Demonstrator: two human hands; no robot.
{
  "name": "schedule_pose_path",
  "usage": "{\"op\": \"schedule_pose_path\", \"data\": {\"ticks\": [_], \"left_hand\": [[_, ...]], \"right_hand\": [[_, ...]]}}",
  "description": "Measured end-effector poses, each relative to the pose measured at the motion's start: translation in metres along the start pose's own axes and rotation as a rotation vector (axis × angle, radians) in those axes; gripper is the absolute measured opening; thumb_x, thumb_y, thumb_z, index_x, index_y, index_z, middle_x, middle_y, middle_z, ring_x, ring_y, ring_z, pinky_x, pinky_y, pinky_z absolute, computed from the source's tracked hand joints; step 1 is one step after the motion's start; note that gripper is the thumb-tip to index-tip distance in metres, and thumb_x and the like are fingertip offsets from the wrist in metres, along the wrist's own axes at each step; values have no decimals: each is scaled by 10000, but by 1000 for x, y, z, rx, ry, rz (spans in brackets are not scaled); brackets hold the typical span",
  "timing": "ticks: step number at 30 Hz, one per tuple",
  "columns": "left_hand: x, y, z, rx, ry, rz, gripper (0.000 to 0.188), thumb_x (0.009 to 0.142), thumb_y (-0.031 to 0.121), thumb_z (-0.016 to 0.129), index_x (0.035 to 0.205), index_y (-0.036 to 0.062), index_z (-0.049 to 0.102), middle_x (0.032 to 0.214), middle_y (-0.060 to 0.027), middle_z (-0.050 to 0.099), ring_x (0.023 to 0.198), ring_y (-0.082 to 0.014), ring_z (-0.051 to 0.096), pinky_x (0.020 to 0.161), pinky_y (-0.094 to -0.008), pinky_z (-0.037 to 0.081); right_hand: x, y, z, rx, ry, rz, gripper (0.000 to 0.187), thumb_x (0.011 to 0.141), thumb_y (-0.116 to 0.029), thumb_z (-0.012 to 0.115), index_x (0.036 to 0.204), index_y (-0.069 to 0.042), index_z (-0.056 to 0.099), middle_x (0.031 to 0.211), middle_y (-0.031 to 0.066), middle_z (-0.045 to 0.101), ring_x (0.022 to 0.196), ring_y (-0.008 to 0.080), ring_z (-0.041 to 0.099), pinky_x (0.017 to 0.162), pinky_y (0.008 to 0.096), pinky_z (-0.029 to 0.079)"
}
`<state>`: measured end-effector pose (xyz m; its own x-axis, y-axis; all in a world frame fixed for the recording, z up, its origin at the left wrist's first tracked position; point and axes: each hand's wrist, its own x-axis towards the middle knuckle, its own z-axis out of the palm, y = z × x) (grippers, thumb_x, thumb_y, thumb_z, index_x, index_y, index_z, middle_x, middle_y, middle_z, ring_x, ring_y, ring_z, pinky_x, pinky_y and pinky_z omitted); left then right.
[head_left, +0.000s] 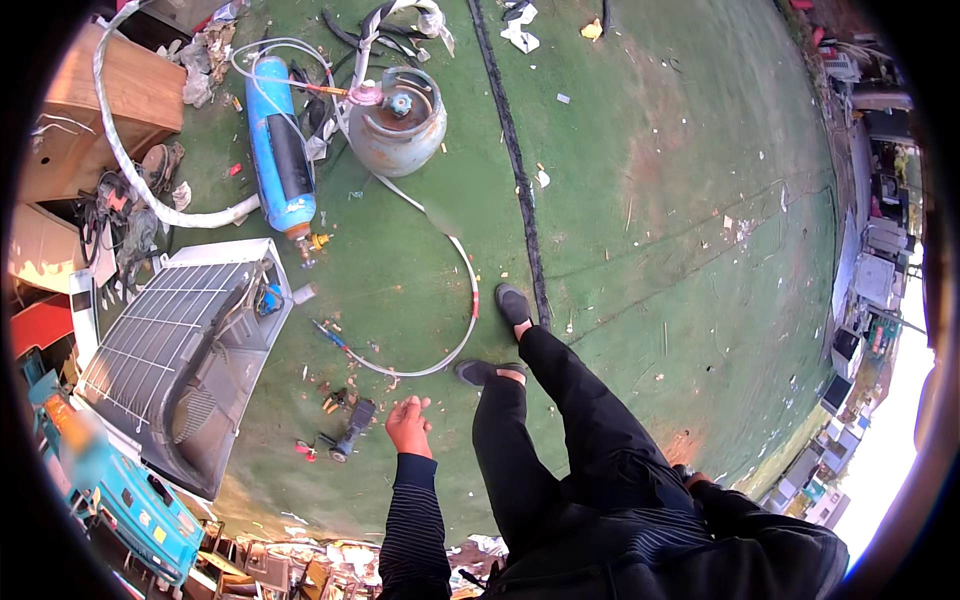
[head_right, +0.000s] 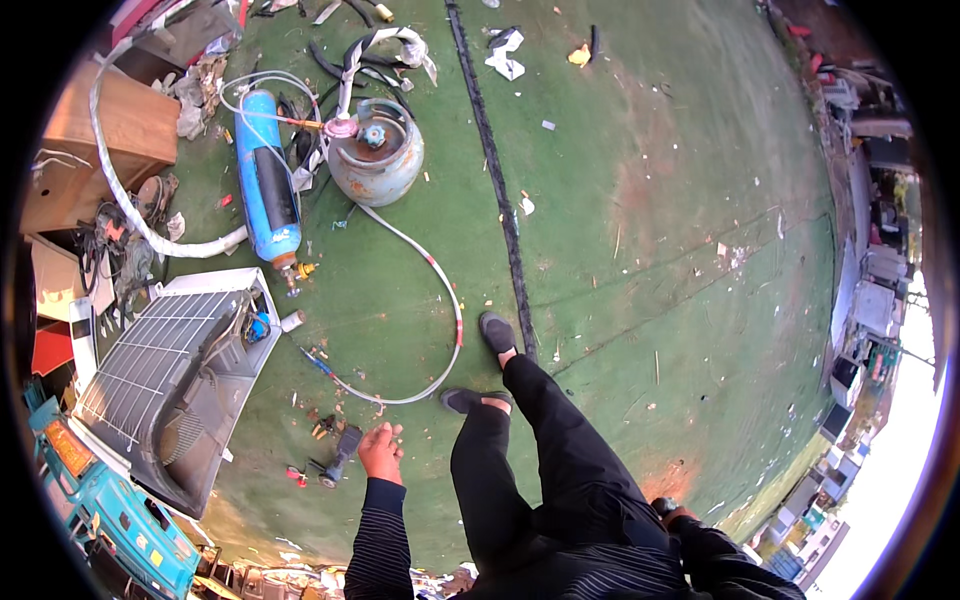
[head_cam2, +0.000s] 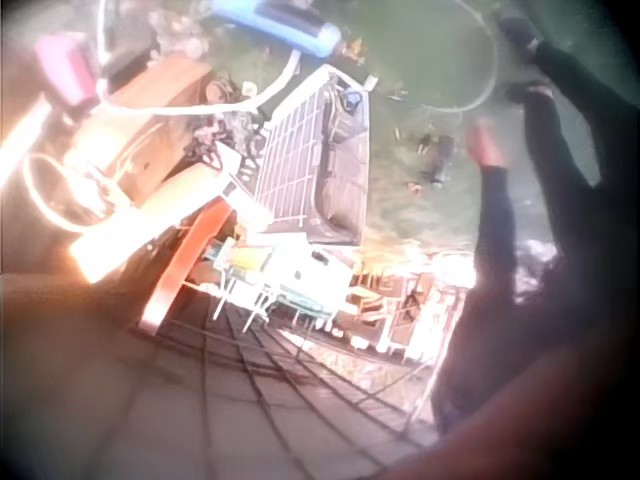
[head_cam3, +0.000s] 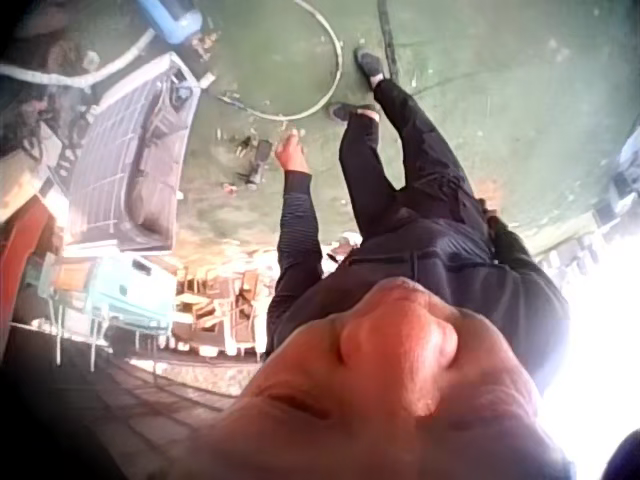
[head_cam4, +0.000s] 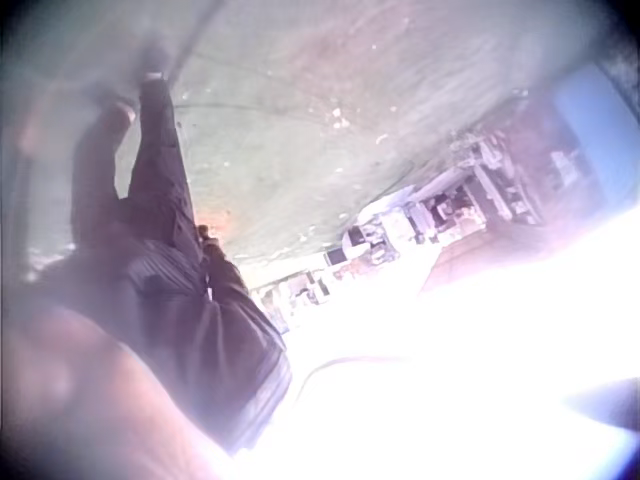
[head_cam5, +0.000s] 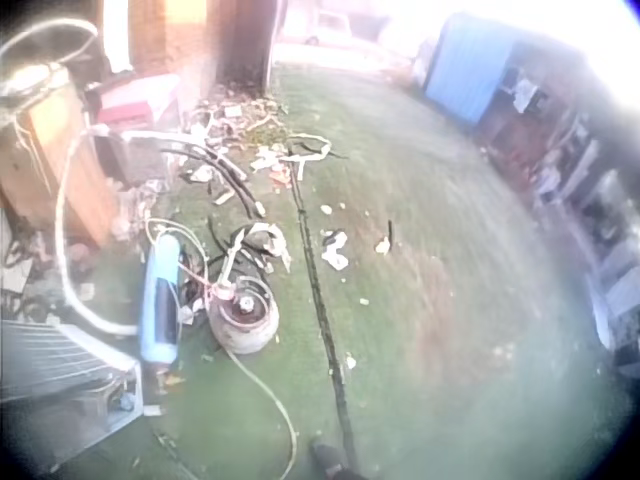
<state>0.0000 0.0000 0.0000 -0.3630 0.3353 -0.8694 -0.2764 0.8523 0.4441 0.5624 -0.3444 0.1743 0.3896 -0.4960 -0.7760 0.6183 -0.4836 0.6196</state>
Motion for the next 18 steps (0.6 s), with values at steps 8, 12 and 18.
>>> {"op": "schedule_pose_path", "data": {"ticks": [8, 12, 18], "left_hand": [[-132, 71, -81, -179, -141, 23, 132, 1045, 189, 648, 1136, 95, 665, 1000, -58, 741, 622, -54, 457, 569, -259, 419], [-194, 76, -99, -294, -189, 65, 157, 1064, 195, 620, 1168, 83, 655, 1031, -54, 719, 639, -47, 453, 590, -251, 424], [-294, 125, -84, -577, -314, 208, 131, 1067, 192, 612, 1139, 90, 649, 1100, -96, 719, 637, -70, 442, 595, -253, 419]], "right_hand": [[-225, -219, -133, 471, 652, -864, 432, 761, -286, 730, 1059, 22, 682, 992, 298, 722, 992, 477, 690, 858, 518, 557], [-345, -216, -103, 534, 685, -1488, 393, 749, -145, 787, 1098, -11, 668, 907, 204, 713, 825, 398, 703, 776, 434, 559], [-435, -197, -49, 148, 646, -2007, 359, 762, -106, 765, 1110, -34, 722, 855, 152, 706, 765, 349, 705, 718, 391, 560]]}}
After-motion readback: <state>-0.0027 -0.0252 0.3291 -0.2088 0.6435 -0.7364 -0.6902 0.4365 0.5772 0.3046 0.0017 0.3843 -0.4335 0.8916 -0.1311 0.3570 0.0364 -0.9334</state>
